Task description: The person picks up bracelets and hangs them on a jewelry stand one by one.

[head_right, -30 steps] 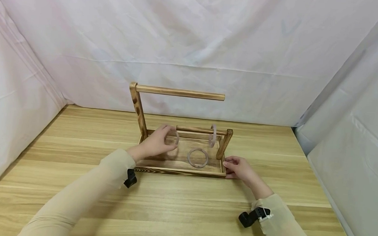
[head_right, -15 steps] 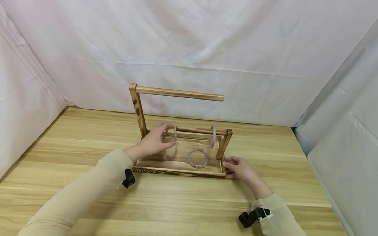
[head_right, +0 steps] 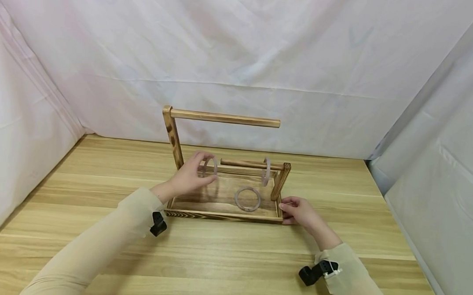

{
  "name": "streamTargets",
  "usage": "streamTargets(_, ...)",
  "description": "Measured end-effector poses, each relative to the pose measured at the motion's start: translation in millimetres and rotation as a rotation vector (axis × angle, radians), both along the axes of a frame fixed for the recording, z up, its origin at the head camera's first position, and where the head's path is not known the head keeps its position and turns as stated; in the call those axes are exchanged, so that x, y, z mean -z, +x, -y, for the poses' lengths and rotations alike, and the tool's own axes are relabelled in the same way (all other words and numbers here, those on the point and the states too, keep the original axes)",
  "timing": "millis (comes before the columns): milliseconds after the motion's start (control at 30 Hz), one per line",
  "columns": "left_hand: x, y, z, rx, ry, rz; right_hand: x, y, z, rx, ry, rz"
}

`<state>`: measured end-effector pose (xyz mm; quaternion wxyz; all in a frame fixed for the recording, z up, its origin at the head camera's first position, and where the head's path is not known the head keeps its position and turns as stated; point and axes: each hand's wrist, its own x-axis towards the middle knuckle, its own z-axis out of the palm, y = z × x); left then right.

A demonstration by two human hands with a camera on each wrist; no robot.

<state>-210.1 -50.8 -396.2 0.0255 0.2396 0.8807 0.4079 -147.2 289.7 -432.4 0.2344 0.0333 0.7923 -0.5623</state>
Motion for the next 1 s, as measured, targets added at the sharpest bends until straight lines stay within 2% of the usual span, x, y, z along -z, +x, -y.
streamTargets(300, -0.9, 0.4, 2.1, 0.022, 0.087, -0.011, -0.1, -0.5, 0, -0.002, 0.000, 0.008)
streamTargets(567, -2.5, 0.9, 2.0, 0.053, 0.145, -0.049, 0.1, -0.7, -1, -0.007, -0.002, 0.013)
streamTargets(800, -7.2, 1.3, 1.9, 0.074, 0.191, -0.036, -1.2, -0.3, 0, -0.010, 0.003, 0.009)
streamTargets(1000, -10.5, 2.4, 1.4, 0.068, 0.214, -0.024, -2.0, 0.5, 1, -0.009, 0.000, 0.007)
